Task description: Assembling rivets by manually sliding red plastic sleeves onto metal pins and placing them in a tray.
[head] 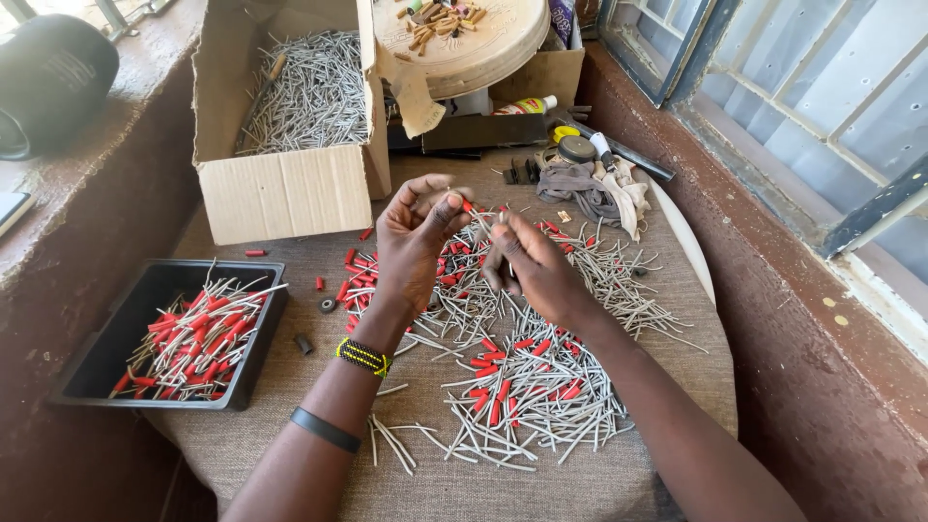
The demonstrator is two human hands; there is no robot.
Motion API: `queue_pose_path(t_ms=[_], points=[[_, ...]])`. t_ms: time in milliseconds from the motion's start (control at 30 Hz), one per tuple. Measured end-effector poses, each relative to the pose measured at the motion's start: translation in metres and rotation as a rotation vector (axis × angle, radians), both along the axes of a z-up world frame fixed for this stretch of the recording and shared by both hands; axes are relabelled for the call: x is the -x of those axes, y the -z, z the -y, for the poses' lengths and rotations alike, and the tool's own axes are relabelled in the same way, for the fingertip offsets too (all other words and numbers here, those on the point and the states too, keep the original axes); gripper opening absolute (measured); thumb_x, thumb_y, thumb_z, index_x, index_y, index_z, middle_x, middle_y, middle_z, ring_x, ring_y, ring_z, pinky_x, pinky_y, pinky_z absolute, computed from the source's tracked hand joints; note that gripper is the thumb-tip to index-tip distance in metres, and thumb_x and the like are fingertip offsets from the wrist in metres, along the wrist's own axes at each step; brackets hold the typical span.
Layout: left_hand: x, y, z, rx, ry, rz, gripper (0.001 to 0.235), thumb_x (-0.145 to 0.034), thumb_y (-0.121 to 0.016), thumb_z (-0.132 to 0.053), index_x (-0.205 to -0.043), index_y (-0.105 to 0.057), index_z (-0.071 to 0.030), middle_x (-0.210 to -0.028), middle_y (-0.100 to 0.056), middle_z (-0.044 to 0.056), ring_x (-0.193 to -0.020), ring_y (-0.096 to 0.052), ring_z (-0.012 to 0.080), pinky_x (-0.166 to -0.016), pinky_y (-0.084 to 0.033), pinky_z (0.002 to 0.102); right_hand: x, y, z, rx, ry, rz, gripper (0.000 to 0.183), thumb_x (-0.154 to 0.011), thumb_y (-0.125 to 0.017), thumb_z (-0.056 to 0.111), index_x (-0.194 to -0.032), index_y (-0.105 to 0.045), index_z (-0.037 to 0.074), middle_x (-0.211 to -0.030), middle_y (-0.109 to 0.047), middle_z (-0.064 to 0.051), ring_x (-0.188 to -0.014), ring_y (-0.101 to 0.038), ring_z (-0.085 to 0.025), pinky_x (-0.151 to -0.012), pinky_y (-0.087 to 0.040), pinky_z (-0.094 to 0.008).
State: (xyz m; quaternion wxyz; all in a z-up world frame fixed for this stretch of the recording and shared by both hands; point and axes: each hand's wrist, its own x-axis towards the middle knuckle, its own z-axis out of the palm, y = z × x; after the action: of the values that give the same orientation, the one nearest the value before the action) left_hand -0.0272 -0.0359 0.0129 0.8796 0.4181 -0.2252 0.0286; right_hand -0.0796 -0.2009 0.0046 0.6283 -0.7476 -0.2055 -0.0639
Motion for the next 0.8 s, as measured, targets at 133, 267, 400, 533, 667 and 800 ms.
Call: queue_pose_path(t_ms=[133,267,400,533,667,800], points=[[0.006,-0.003,0.003,-0.011,0.013,0.015,0.043,-0.096,-0.071,-0.008,-0.136,-0.055,0.0,-0.103,-0.075,0.015,-0.094,-0.073,0.0121,-0.089,-0.062,0.022,0.006,-0.009,-0.005,-0.034,-0.018,-0.046,0.03,-0.113,-0.036,0.028,-0.109,-0.057,0.008,-0.064,-0.068,-0.013,-0.045,-0.051,-0.013,-0.047,-0.037,-0.024],[0.008,-0.005,0.0,-0.072,0.06,0.033,0.048,-0.097,-0.069,-0.009,-0.14,-0.052,0.002,-0.102,-0.075,0.017,-0.094,-0.073,0.013,-0.089,-0.063,0.024,0.015,-0.018,-0.007,0.161,0.194,0.076,0.028,-0.112,-0.042,0.024,-0.11,-0.061,0.004,-0.067,-0.068,-0.014,-0.048,-0.055,-0.018,-0.051,-0.041,-0.028],[0.005,-0.004,0.0,-0.12,0.057,0.048,0.048,-0.094,-0.071,-0.007,-0.137,-0.055,0.007,-0.099,-0.075,0.02,-0.084,-0.075,0.0102,-0.085,-0.063,0.021,0.015,-0.015,-0.007,0.436,0.367,0.231,0.028,-0.111,-0.046,0.024,-0.109,-0.063,0.003,-0.056,-0.067,-0.013,-0.049,-0.06,-0.028,-0.055,-0.047,-0.035],[0.02,-0.016,0.003,-0.177,0.033,0.053,0.05,-0.092,-0.074,-0.006,-0.136,-0.057,0.008,-0.097,-0.076,0.019,-0.08,-0.074,0.0085,-0.083,-0.062,0.019,0.034,-0.038,-0.018,0.209,0.252,0.094,0.029,-0.11,-0.044,0.021,-0.1,-0.067,0.009,-0.062,-0.073,-0.006,-0.055,-0.064,-0.015,-0.059,-0.048,-0.026],[0.033,-0.03,0.002,-0.175,0.008,0.045,0.05,-0.091,-0.074,-0.005,-0.136,-0.057,0.007,-0.097,-0.077,0.02,-0.079,-0.074,0.0081,-0.082,-0.062,0.019,0.038,-0.048,-0.021,0.142,0.218,0.037,0.029,-0.11,-0.044,0.023,-0.102,-0.069,0.009,-0.066,-0.074,-0.007,-0.058,-0.061,-0.013,-0.06,-0.048,-0.024],[0.002,-0.003,0.001,-0.11,-0.058,0.031,0.046,-0.093,-0.073,-0.007,-0.134,-0.057,0.007,-0.101,-0.076,0.021,-0.083,-0.074,0.0096,-0.084,-0.061,0.02,0.044,-0.062,-0.014,0.205,0.201,0.01,0.032,-0.108,-0.045,0.02,-0.107,-0.074,0.006,-0.068,-0.076,-0.009,-0.059,-0.07,-0.015,-0.059,-0.049,-0.027]])
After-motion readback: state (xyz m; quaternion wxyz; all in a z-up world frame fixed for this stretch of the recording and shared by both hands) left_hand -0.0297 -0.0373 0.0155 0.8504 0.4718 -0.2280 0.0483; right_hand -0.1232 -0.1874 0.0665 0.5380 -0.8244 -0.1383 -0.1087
